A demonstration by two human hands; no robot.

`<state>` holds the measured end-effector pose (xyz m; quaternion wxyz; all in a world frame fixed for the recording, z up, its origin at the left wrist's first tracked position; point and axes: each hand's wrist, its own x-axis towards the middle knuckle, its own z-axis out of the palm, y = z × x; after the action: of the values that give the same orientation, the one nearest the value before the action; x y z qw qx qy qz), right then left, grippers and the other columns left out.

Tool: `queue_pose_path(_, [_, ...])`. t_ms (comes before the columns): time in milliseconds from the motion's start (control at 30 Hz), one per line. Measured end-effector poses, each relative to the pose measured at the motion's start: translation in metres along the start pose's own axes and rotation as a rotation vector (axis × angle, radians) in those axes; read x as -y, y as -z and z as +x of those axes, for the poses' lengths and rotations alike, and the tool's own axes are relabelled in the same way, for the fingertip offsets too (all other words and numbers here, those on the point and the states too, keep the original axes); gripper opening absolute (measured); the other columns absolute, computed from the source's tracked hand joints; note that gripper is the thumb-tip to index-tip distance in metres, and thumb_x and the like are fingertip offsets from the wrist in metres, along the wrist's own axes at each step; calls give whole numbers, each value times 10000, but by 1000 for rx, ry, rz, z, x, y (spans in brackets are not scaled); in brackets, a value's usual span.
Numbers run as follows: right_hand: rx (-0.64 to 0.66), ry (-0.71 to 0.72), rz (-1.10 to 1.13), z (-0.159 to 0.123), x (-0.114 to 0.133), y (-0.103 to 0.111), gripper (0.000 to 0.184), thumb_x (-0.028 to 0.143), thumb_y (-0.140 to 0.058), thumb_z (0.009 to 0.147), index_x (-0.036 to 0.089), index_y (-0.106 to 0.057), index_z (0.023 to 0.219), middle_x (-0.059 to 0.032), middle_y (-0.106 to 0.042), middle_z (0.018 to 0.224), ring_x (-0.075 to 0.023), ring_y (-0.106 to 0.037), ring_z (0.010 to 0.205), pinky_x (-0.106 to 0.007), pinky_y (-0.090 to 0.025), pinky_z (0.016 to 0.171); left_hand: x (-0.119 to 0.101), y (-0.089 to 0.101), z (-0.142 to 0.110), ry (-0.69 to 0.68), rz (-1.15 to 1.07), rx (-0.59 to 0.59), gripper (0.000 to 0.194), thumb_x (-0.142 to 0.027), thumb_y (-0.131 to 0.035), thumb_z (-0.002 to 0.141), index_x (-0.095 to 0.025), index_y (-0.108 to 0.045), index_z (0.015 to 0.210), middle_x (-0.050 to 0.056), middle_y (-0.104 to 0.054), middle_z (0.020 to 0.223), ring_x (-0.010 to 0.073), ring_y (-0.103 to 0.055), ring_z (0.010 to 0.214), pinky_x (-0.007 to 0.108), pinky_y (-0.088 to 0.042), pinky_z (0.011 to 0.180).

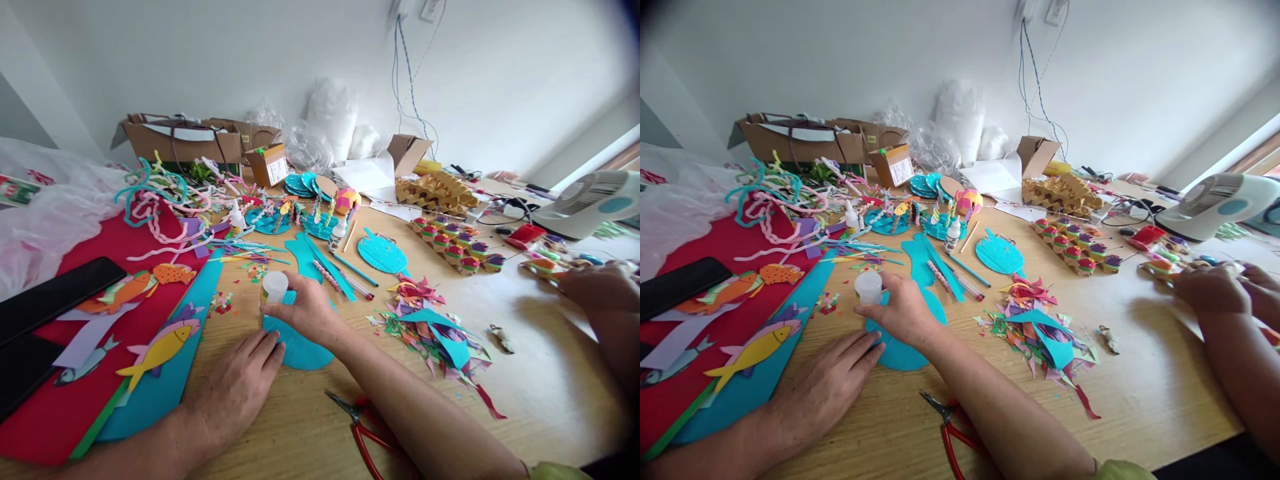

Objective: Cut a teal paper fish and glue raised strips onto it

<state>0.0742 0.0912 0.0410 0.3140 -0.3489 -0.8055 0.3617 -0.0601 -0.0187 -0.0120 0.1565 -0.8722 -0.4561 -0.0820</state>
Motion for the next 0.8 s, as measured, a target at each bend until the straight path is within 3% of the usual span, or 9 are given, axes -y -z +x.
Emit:
queue_pose_path(367, [-34, 2, 21, 0, 3, 8, 235, 264, -746, 681, 193, -649, 883, -6, -689, 890, -177, -615, 824, -261, -438, 701, 0, 0, -2, 9, -15, 59, 402, -20, -445, 777, -125, -602, 1132, 117, -647, 1187, 262, -614, 1061, 378, -529, 886])
queue_pose_path(567, [-83, 23, 17, 1, 6, 21, 189, 265, -750, 673, 194, -650, 817, 13, -684, 836, -155, -598, 754, -244, -424, 656, 0, -2, -2, -7, -38, 107, 443, 7, -444, 766, -103, -570, 1177, 143, -620, 1225, 285, -593, 1095, 408, -522, 898])
queue_pose_path(800, [-70, -26, -26, -4, 2, 36, 199, 311, -741, 688, 200, -627, 807, 19, -670, 786, -169, -598, 751, -293, -414, 713, 1, -4, -3, -10, -38, 75, 445, 20, -392, 776, -101, -583, 1160, 144, -631, 1203, 285, -604, 1071, 422, -531, 876])
